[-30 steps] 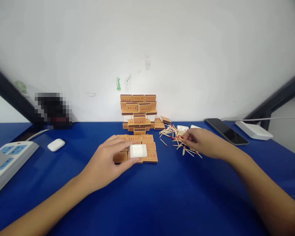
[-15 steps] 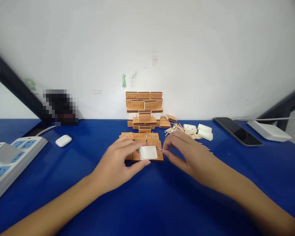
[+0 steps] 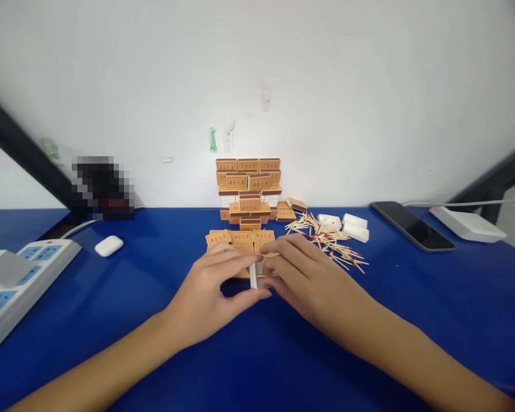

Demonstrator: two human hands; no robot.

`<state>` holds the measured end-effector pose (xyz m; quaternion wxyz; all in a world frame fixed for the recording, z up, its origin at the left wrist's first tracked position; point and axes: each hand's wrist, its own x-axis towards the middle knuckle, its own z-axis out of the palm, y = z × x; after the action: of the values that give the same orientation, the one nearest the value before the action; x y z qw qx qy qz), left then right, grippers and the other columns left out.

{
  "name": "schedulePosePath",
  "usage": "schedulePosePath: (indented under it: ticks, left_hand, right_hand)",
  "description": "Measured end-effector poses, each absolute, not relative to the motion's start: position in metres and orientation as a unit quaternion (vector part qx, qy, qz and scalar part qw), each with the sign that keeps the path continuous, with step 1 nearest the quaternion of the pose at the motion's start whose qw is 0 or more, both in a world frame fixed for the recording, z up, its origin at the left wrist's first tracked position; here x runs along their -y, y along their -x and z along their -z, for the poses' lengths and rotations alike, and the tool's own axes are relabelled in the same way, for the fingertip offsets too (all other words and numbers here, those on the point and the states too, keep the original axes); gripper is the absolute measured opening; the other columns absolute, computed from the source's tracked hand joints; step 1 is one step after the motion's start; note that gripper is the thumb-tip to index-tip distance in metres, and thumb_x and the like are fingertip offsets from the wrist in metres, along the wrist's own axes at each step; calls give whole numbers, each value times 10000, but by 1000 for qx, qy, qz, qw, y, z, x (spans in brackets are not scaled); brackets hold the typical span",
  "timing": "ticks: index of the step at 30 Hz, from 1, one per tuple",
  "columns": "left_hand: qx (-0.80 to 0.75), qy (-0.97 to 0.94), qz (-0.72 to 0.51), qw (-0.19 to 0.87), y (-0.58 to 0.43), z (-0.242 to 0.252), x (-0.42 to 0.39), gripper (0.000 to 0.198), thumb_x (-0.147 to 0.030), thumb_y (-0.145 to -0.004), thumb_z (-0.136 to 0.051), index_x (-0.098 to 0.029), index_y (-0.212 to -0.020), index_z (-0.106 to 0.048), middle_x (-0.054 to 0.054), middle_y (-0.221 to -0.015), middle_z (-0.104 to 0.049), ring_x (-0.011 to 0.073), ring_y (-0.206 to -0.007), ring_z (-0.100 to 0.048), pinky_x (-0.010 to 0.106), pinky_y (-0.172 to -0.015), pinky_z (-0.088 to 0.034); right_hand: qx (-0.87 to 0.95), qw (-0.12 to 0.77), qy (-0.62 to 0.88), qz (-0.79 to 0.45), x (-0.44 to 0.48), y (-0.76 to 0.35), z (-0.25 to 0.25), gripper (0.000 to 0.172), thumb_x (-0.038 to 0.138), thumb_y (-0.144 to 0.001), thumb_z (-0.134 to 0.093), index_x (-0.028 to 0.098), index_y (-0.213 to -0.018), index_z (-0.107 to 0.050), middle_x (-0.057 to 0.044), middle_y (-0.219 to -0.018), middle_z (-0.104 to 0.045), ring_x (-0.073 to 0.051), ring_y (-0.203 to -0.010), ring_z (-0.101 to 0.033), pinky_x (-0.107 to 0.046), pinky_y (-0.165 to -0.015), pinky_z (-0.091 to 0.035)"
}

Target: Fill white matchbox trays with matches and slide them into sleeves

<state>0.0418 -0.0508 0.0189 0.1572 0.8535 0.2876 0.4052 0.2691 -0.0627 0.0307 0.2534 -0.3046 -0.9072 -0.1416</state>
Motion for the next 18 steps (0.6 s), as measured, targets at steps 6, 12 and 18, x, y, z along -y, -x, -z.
schedulePosePath:
  ticks: [6,12,18]
  left_hand:
    - [-342,-813,-435,183,-38,-22,49,442,-338,-855,-891,-248,-1271,-772,59,-1165,-811,244,-1044,-715,412,-974,-558]
    - [-380,-785,-440,214,-34,-24,47,440,-326,-849,-893,-300,-1275,-785,40,-1188,-809,244,-1068,-706,400,-961,-574]
    - [-401,-768,-432,249,-36,-22,49,405,-355,-834,-902,-289,-1223,-809,36,-1072,-819,235,-965,-729,417,-947,-585]
  right_hand:
    - [880,350,319,35,59,-285,-43,90,115,-1019,-608,164,-1078,-657,-126,-1116,-698,-248,-1055,-618,-433,-950,-549]
    - [877,356,323,-3,59,-287,-38,140,93,-998,-618,208,-1074,-640,-103,-1127,-682,-236,-1058,-627,-416,-940,-542]
    - [873,344,342,-53,63,-283,-39,101,116,-1021,-599,212,-1038,-626,-54,-990,-683,-188,-926,-634,-343,-835,-531]
